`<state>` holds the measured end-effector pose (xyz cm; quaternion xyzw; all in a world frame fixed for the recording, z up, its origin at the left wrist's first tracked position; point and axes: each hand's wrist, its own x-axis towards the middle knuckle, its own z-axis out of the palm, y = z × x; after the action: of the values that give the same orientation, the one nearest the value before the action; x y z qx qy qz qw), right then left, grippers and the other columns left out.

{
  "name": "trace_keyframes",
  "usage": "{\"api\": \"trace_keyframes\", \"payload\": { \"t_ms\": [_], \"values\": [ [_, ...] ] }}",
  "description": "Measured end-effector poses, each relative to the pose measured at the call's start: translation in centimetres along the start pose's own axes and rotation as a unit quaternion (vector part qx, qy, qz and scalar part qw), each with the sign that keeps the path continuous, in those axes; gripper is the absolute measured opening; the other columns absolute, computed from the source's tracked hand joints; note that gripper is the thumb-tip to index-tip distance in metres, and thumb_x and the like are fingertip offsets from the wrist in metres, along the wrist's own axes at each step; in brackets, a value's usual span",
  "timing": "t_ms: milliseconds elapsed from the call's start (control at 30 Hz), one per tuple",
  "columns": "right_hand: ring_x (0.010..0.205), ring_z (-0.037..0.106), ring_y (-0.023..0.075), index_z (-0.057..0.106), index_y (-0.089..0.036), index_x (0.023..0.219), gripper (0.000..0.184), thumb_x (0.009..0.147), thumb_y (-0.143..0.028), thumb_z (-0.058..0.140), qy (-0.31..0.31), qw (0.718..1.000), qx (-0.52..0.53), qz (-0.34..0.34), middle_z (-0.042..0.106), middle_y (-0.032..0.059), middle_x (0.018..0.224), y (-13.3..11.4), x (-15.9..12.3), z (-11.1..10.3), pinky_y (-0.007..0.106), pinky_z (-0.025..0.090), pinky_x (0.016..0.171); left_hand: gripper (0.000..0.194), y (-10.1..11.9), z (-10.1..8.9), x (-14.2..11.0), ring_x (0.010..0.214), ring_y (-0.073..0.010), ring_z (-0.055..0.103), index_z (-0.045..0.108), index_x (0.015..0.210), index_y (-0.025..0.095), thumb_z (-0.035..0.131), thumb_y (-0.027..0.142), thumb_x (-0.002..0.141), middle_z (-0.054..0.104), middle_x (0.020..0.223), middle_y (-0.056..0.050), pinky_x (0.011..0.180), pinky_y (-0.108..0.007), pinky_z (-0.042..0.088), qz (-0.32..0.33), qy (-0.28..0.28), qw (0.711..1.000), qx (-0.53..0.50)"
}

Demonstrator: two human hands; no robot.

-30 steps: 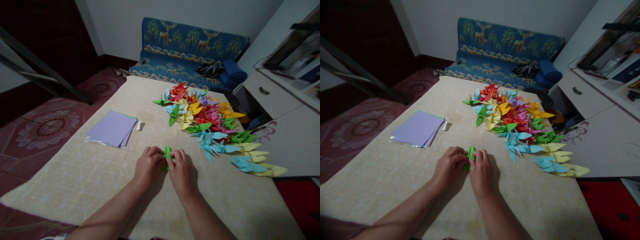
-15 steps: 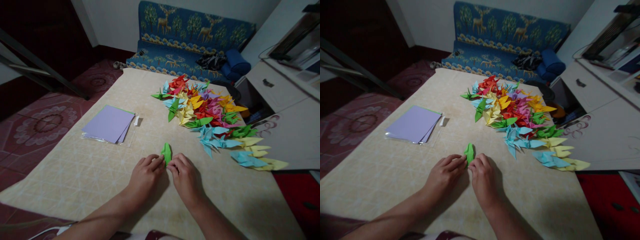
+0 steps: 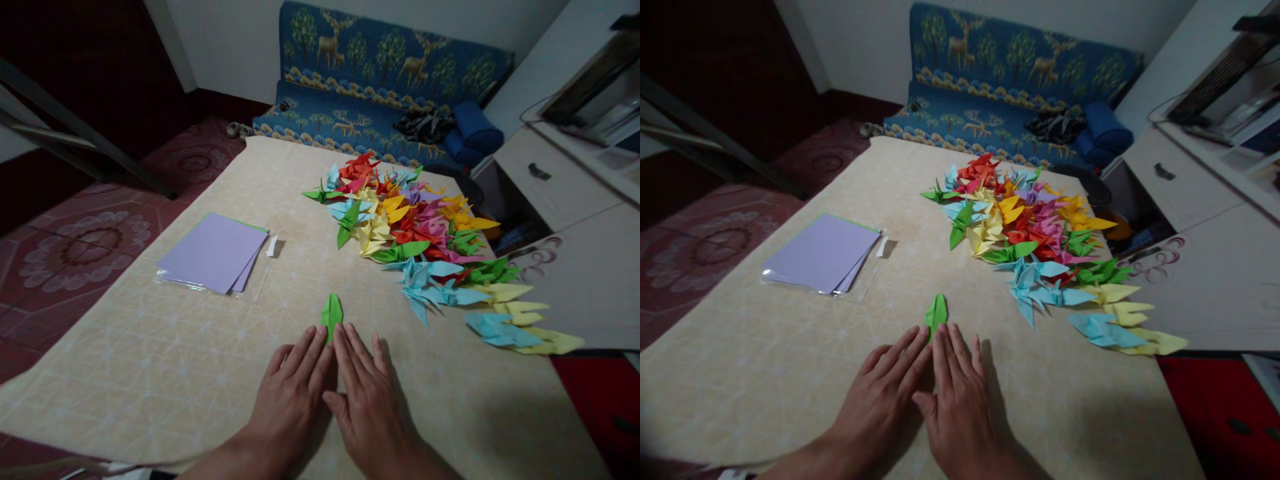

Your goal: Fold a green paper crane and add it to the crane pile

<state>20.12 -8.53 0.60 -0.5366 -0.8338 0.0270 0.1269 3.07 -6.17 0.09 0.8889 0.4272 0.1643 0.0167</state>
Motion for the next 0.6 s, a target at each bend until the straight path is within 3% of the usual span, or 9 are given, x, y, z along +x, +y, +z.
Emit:
{"api": "trace_keyframes", "payload": {
  "t_ms": [100,167,267,467,600],
  "values": [
    [0.142,0.032,0.0354,0.01,0.004,0.152,0.091,0.093,-0.057,0.042,-0.025,1.0,0.006,-0.012,0.029,0.0253,0.153,0.1,-0.5,0.0,0.06,0.023,0.114,0.046,0.4,-0.2,-0.1,0.132,-0.0264,0.047,0.053,0.139,0.021,0.047,0.033,0.094,0.049,0.146,-0.007,0.096,-0.037,0.035,-0.004,-0.007,1.0,0.015],
    [0.144,0.027,0.0364,0.006,0.005,0.151,0.098,0.091,-0.064,0.04,-0.033,0.999,0.009,-0.024,0.026,0.0273,0.154,0.2,-0.6,0.1,0.061,0.023,0.114,0.049,0.4,-0.1,-0.1,0.133,-0.0274,0.046,0.054,0.138,0.02,0.047,0.04,0.094,0.047,0.148,-0.009,0.097,-0.038,0.034,0.001,-0.01,1.0,0.019],
    [0.145,0.024,0.0363,0.004,0.004,0.152,0.103,0.088,-0.068,0.04,-0.046,0.998,0.02,-0.033,0.024,0.0263,0.155,0.9,0.5,0.1,0.06,0.026,0.113,0.053,0.4,0.2,-0.2,0.133,-0.0283,0.045,0.055,0.137,0.018,0.046,0.046,0.093,0.047,0.147,-0.01,0.097,-0.038,0.032,0.007,-0.006,1.0,0.015],
    [0.147,0.019,0.0325,0.01,0.001,0.152,0.098,0.089,-0.07,0.034,-0.041,0.998,0.047,-0.02,0.024,0.0246,0.156,3.4,5.3,0.2,0.056,0.02,0.117,0.038,0.7,0.9,-0.5,0.133,-0.0264,0.045,0.062,0.128,0.021,0.043,0.026,0.096,0.052,0.144,-0.009,0.1,-0.039,0.03,-0.02,0.014,1.0,-0.001],
    [0.148,0.011,0.0329,0.002,-0.002,0.153,0.102,0.087,-0.075,0.027,-0.046,0.996,0.054,-0.048,0.015,0.0214,0.159,3.2,4.5,-0.4,0.06,0.015,0.117,0.038,0.7,0.4,-0.2,0.133,-0.0264,0.046,0.063,0.127,0.022,0.045,0.034,0.096,0.053,0.144,-0.009,0.099,-0.039,0.031,-0.03,0.012,0.999,-0.002]
  ]
}}
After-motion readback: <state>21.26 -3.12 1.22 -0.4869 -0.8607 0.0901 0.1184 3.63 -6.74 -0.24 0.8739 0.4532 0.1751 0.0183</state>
